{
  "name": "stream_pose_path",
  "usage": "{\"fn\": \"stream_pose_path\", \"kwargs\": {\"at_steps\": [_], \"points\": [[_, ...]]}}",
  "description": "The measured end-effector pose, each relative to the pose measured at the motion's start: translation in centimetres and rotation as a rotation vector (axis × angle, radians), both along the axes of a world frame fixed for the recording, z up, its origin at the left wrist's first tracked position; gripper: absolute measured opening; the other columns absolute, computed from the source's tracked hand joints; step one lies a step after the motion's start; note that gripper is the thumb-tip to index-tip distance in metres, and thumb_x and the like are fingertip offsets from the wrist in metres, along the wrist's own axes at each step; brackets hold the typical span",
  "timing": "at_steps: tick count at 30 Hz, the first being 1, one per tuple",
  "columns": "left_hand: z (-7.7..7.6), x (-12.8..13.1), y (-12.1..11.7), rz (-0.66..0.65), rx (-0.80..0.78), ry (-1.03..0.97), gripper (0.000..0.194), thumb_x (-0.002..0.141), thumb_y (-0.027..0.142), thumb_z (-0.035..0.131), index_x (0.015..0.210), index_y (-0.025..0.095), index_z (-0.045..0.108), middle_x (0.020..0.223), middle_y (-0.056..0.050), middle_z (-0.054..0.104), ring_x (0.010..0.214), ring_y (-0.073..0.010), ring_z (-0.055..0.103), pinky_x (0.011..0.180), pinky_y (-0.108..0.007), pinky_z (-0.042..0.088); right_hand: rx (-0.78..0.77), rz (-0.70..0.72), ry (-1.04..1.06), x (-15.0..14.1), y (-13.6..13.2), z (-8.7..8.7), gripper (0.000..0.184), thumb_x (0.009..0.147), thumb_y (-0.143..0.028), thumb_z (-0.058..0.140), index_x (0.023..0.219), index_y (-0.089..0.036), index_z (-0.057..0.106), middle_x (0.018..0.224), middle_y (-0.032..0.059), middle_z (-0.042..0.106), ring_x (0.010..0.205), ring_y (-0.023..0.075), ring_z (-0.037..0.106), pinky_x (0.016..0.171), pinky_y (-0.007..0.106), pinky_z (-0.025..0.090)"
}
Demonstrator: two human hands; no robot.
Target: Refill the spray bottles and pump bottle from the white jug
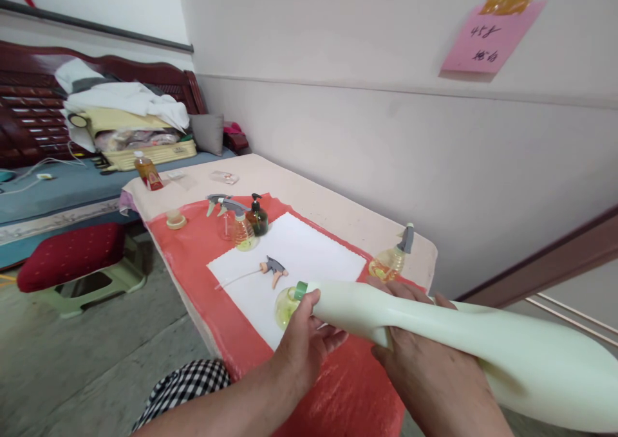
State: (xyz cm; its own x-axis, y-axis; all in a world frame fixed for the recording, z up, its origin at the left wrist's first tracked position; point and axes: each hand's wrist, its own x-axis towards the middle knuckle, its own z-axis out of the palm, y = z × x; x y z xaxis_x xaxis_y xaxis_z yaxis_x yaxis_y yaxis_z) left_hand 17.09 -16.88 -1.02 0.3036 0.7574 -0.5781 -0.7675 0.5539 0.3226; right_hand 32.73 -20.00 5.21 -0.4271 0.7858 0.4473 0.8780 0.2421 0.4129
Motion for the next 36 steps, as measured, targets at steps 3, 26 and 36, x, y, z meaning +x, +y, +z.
{"fn": "stream_pose_path", "kwargs": {"at_steps": [3, 26, 36], "points": [[0.0, 0.0, 0.0, 0.004, -0.005, 0.0, 0.045, 0.078, 0.042, 0.065, 0.111, 0.011, 0.061, 0.1, -0.013, 0.065, 0.081, -0.0202, 0.061, 0.073, -0.032, 0.053, 0.0, -0.006, -0.139, 0.4, -0.2, -0.1, 0.04, 0.084, -0.014, 0.047, 0.122, -0.015, 0.06, 0.127, 0.0144, 0.061, 0.106, 0.0384, 0.06, 0.093, 0.059, 0.046], [-0.1, 0.0, 0.0, 0.003, 0.01, -0.01, 0.046, 0.077, 0.043, 0.066, 0.11, 0.012, 0.061, 0.099, -0.013, 0.064, 0.08, -0.0199, 0.061, 0.072, -0.032, 0.053, 0.03, -0.017, -0.135, -0.6, -0.1, 0.9, 0.041, 0.08, -0.01, 0.044, 0.116, -0.015, 0.062, 0.115, 0.0146, 0.065, 0.097, 0.0358, 0.063, 0.086, 0.054, 0.048], [-0.4, 0.1, 0.1, -0.018, 0.006, 0.0, 0.047, 0.078, 0.044, 0.065, 0.111, 0.012, 0.061, 0.1, -0.012, 0.064, 0.083, -0.021, 0.061, 0.074, -0.033, 0.054, 0.078, 0.012, -0.183, -0.3, 0.3, 0.4, 0.04, 0.079, -0.014, 0.047, 0.116, -0.012, 0.063, 0.113, 0.0169, 0.064, 0.094, 0.0349, 0.061, 0.084, 0.054, 0.049]]}}
